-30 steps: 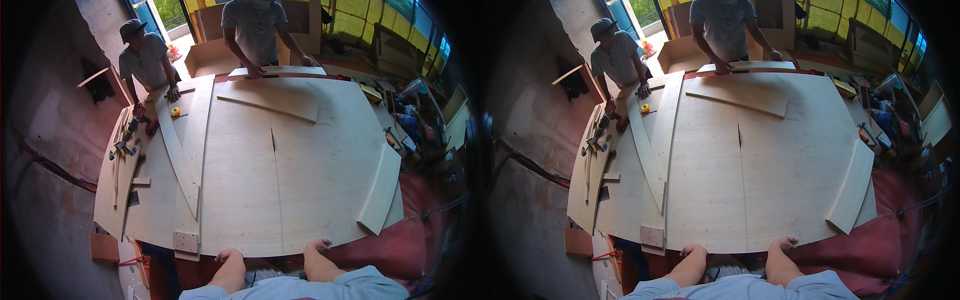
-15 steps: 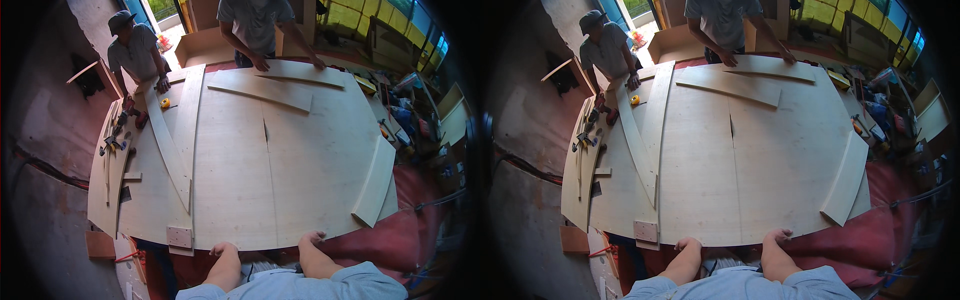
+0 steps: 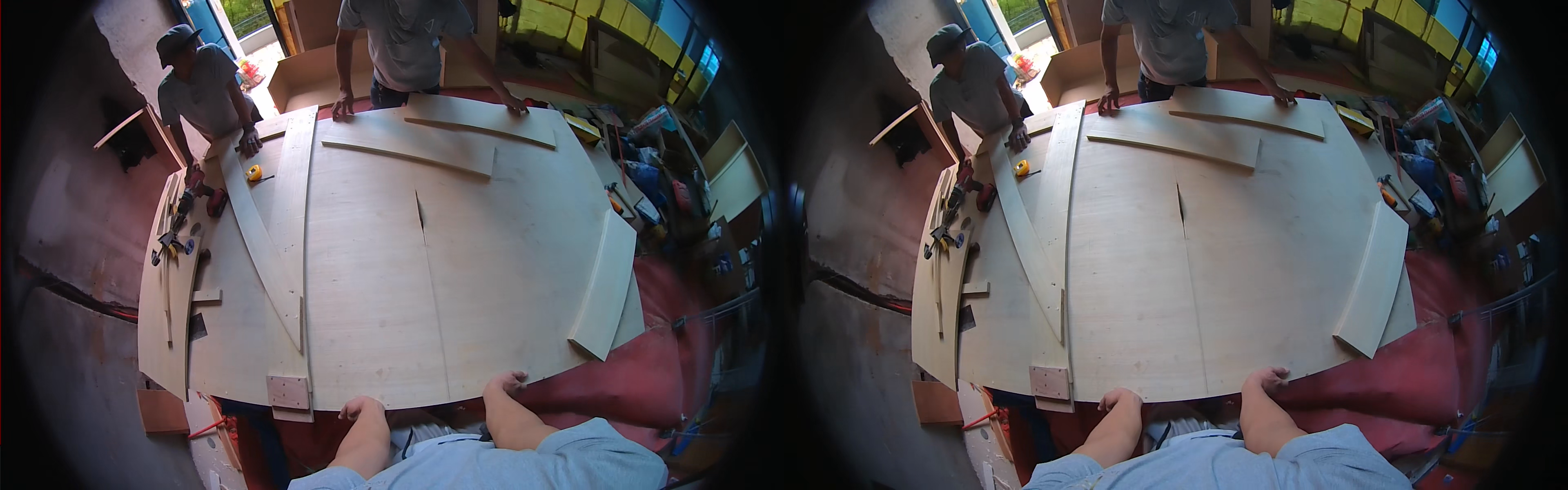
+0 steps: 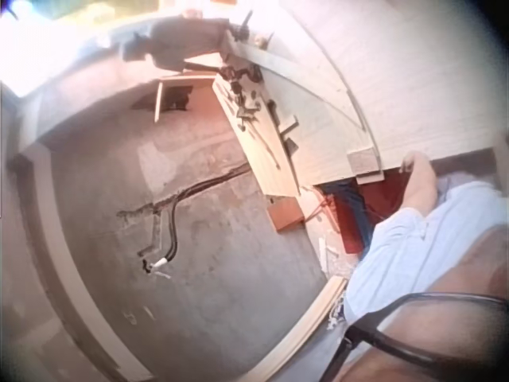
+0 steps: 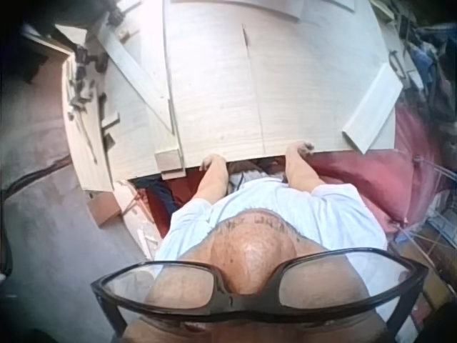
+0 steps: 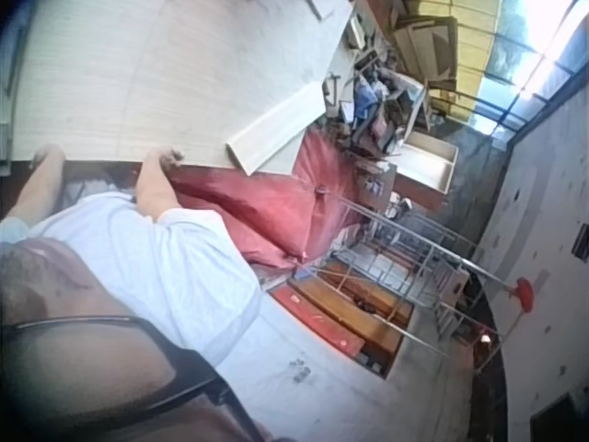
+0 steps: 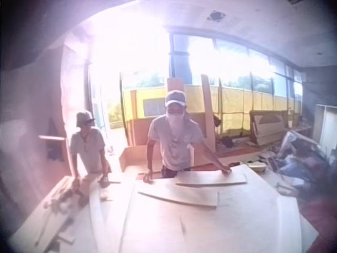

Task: The person fits several wooden pieces into slots on a large wood panel by hand, sliding them into place and checking the fit.

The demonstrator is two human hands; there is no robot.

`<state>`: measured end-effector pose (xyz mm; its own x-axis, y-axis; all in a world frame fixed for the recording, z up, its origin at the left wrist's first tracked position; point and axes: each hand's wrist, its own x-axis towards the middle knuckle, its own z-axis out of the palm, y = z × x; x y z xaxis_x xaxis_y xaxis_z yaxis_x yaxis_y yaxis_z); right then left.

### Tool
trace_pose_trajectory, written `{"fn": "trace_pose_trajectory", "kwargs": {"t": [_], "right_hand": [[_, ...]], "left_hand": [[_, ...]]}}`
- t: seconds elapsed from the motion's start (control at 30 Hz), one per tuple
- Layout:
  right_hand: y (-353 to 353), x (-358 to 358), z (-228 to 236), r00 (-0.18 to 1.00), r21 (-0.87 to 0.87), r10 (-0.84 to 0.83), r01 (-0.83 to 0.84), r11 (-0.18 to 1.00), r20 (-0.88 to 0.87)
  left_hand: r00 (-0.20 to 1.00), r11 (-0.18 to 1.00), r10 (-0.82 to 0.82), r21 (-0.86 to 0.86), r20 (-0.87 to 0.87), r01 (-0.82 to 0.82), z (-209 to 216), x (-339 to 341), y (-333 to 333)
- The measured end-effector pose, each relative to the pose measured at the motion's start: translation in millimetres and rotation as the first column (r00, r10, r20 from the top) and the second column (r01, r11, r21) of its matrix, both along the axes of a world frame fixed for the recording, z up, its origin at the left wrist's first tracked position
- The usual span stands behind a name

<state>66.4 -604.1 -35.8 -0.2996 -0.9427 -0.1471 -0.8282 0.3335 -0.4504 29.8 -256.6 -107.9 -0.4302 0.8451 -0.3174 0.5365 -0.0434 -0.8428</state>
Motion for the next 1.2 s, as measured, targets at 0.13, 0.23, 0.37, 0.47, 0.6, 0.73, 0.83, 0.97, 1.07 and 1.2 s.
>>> {"fn": "trace_pose_trajectory", "kwargs": {"t": [0.13, 0.23, 0.37, 0.47, 0.6, 0.73, 0.83, 0.97, 1.07, 1.2], "right_hand": [[-3, 5, -10, 0.997, -0.035, -0.039, 0.037, 0.999, -0.065], [16, 21, -10, 0.999, -0.047, 0.017, -0.018, 0.999, -0.032], [-7, 6, -29, 0.992, -0.251, 0.014, -0.045, 0.967, -0.124], [6, 7, -28, 0.997, -0.177, 0.039, -0.051, 0.983, -0.071], [-28, -20, -67, 0.991, -0.074, -0.011, 0.001, 0.997, -0.135], [4, 2, -47, 0.996, -0.01, 0.011, -0.011, 1.0, 0.088], [-22, -10, -54, 0.999, -0.052, 0.017, -0.018, 0.998, -0.033], [-34, -3, -64, 0.999, -0.049, 0.045, -0.045, 0.998, 0.0], [20, 23, -28, 0.992, -0.037, 0.099, -0.101, 0.994, -0.073], [-8, 0, 12, 0.998, 0.137, 0.058, -0.059, 0.989, 0.012]], "left_hand": [[0.935, 0.906, -0.26, -0.396, -0.242, 0.15, -51, -17, 28], [0.825, 0.955, -0.174, -0.296, -0.538, 0.008, -132, -37, 88], [0.805, 0.879, -0.304, -0.475, -0.509, 0.031, -140, -33, 71], [0.813, 0.838, -0.344, -0.544, -0.469, 0.04, -111, -38, 75], [0.798, 0.644, -0.553, -0.73, -0.24, 0.227, -21, -11, 19], [0.824, 0.636, -0.538, -0.726, -0.175, 0.261, 24, -5, 28], [0.816, 0.631, -0.549, -0.731, -0.182, 0.261, 46, 8, 1], [0.88, 0.749, -0.368, -0.657, -0.299, 0.09, 65, 17, -10], [0.903, 0.713, -0.419, -0.651, -0.097, 0.26, 45, -8, 30], [0.862, 0.786, -0.449, -0.562, -0.234, 0.257, -44, -3, 11]]}}
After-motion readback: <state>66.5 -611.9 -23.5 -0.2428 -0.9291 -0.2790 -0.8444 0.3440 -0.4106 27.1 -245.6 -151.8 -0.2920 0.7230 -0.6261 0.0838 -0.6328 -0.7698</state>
